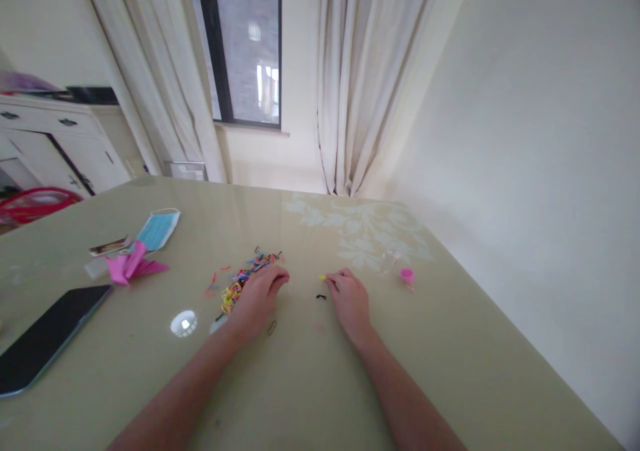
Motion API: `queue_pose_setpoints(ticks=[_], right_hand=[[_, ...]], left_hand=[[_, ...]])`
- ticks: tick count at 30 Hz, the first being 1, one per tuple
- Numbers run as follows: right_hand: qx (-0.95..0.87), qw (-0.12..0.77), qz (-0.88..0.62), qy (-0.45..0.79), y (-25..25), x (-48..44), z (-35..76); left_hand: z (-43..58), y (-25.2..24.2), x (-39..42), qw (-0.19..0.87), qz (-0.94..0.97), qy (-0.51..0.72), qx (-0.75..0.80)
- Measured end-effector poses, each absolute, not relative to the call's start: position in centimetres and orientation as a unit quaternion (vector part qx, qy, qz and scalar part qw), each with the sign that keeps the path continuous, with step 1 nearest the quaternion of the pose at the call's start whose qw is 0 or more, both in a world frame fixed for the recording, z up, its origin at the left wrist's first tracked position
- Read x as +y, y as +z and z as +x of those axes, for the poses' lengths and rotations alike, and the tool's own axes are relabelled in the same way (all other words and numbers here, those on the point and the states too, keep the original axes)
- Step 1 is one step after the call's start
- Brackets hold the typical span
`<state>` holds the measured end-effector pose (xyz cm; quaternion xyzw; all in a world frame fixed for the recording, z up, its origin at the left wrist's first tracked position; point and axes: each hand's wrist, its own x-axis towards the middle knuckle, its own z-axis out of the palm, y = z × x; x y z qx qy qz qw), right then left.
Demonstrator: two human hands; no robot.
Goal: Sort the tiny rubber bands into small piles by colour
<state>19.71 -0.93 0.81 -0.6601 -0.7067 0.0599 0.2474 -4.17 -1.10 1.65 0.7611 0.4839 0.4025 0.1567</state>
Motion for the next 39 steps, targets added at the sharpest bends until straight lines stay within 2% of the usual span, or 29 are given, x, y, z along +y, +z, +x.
queue_pose_setpoints(ticks=[3,6,9,17,23,30,36,39], right_hand=[[-0.696,0.284,-0.655,0.073,1.5,-1.0,19.7],[-0.715,0.358,-0.587,0.127,2.4,-1.7,19.4],[-0.738,0.396,-0.521,0.164,3.0,-2.6,18.9],[-0.754,0.387,-0.511,0.143,2.6,-2.4,18.9],[-0.762,0.377,-0.509,0.133,2.5,-2.4,19.5],[-0.723,0.393,-0.556,0.117,3.0,-1.9,19.9],[-0.665,0.381,-0.635,0.102,2.8,-0.8,21.0],[-0.662,0.38,-0.639,0.096,2.7,-0.7,21.3]], left_hand=[[-3.6,2.0,-1.0,0.196,0.747,0.439,0.459],[-3.0,2.4,-1.3,0.231,0.734,0.464,0.438],[-2.4,3.4,-2.0,0.286,0.709,0.496,0.412],[-1.4,8.3,-5.4,0.352,0.648,0.598,0.314],[-0.8,10.8,-6.7,0.343,0.654,0.603,0.302],[-0.5,11.2,-4.5,0.253,0.743,0.543,0.298],[1.0,7.0,1.9,0.27,0.775,0.369,0.436],[2.3,4.7,4.3,0.225,0.806,0.3,0.458]])
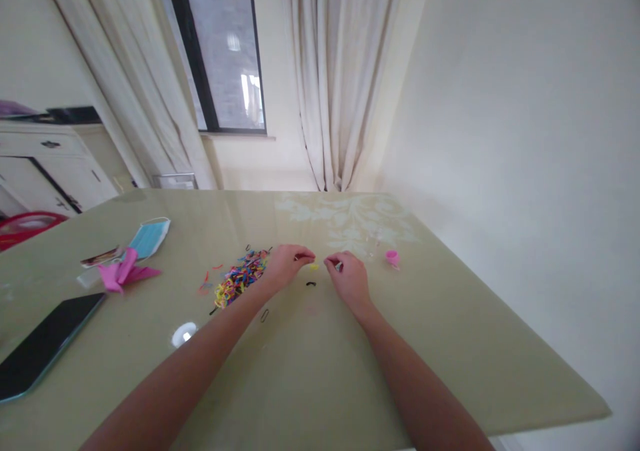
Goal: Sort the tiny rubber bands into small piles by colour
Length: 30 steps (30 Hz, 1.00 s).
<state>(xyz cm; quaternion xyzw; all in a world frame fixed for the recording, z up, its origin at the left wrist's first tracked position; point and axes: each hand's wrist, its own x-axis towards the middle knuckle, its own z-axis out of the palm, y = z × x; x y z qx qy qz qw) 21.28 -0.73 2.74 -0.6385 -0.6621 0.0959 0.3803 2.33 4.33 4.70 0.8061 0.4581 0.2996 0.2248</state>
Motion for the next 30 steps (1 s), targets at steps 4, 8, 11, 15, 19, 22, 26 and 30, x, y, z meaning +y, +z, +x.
queue_pose_setpoints(ticks=[4,8,11,15,19,22,26,30], right_hand=[[-0.668,0.379,-0.634,0.093,2.7,-0.9,21.2],[-0.665,0.373,-0.638,0.102,2.8,-1.0,21.1],[-0.665,0.379,-0.634,0.108,2.8,-0.8,20.9],[-0.676,0.371,-0.627,0.116,2.8,-0.9,19.8],[-0.698,0.341,-0.619,0.118,2.6,-1.3,19.0],[-0.709,0.336,-0.61,0.11,2.6,-1.5,18.9],[-0.7,0.39,-0.579,0.152,3.0,-1.7,18.9],[-0.649,0.452,-0.505,0.345,3.7,-2.3,18.9]], left_hand=[[3.4,3.2,5.6,0.215,0.826,0.283,0.437],[1.0,3.3,5.3,0.196,0.825,0.293,0.441],[-2.5,3.1,4.1,0.144,0.816,0.287,0.48],[-5.1,2.3,1.7,0.079,0.82,0.221,0.522],[-4.1,2.2,0.1,0.04,0.836,0.197,0.511],[-3.0,2.6,-0.4,0.027,0.836,0.187,0.515],[-2.6,3.3,-0.8,0.058,0.825,0.253,0.502],[-2.8,4.1,-1.5,0.091,0.814,0.373,0.435]])
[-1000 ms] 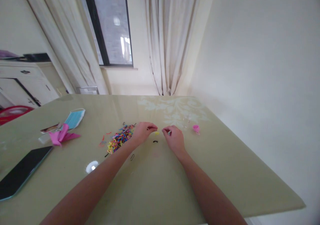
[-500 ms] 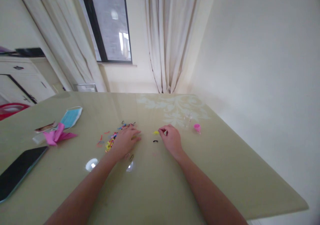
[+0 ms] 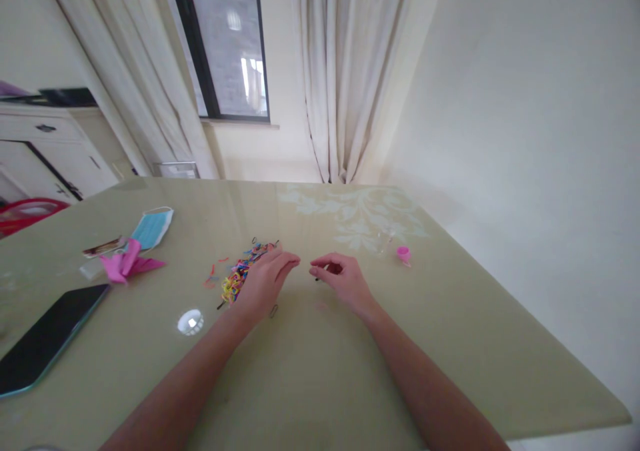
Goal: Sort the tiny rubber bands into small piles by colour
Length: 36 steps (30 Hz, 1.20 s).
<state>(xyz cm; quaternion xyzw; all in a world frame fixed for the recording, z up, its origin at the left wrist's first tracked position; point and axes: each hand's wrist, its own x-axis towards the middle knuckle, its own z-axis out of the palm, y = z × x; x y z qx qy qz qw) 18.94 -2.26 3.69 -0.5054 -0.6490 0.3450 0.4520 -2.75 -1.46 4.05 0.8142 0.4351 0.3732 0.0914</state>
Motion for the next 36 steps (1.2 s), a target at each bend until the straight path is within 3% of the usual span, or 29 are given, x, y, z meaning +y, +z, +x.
queue_pose_setpoints(ticks=[4,13,19,24,30,36], right_hand=[[-0.619,0.464,-0.462,0.434,4.2,-2.9,19.0],[-0.662,0.455,-0.431,0.411,4.7,-3.7,19.3],[-0.68,0.457,-0.436,0.373,4.5,-3.7,19.5],[-0.664,0.476,-0.445,0.366,5.7,-4.0,20.3],[-0.68,0.504,-0.405,0.345,7.7,-5.5,20.7],[-0.703,0.502,-0.374,0.339,8.5,-6.3,20.8]], left_hand=[[-2.5,4.3,-2.4,0.094,0.826,0.409,0.375],[-2.0,4.4,-3.0,0.08,0.831,0.435,0.338],[-1.5,4.8,-3.2,0.139,0.816,0.43,0.359],[-3.0,5.1,-1.9,0.143,0.807,0.391,0.419],[-5.7,4.2,-0.3,-0.009,0.786,0.217,0.578],[-5.5,3.4,-0.6,0.0,0.802,0.16,0.575]])
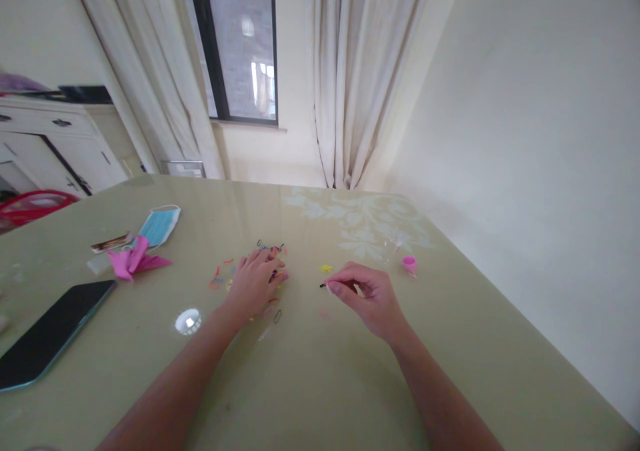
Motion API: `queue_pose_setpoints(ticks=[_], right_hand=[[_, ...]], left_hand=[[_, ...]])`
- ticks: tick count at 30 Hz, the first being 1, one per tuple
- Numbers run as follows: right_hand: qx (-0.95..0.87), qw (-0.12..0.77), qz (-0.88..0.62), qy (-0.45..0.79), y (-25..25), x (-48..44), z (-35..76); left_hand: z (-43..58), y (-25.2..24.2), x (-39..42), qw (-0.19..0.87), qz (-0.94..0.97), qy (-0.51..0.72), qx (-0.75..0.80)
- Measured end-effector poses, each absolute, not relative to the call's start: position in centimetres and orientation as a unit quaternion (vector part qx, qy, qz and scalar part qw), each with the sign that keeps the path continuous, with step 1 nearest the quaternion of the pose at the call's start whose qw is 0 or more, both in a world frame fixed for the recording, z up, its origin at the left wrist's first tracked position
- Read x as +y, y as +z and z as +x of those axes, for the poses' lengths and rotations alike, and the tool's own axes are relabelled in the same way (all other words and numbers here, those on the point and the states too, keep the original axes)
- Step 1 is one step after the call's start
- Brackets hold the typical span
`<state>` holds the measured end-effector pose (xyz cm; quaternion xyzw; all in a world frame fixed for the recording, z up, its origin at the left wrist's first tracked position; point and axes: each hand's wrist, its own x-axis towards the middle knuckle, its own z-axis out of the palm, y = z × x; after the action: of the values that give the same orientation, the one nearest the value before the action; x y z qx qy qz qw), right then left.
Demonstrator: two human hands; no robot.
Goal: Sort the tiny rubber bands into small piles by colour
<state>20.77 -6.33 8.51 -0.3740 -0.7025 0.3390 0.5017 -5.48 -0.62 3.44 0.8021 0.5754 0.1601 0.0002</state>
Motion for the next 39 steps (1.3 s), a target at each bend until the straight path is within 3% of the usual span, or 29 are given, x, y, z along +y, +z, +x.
queue_pose_setpoints(ticks=[12,22,39], right_hand=[[-0.702,0.493,-0.39,0.334,8.8,-6.2,21.4],[-0.8,0.2,-0.493,0.277,6.3,-4.6,21.7],[-0.823,0.189,-0.45,0.29,4.4,-4.0,21.7]], left_hand=[[-4.9,2.6,-0.5,-0.071,0.825,0.119,0.548],[-4.9,3.2,-0.7,-0.064,0.815,0.148,0.556],[-4.6,2.5,-0.5,-0.051,0.839,0.144,0.522]])
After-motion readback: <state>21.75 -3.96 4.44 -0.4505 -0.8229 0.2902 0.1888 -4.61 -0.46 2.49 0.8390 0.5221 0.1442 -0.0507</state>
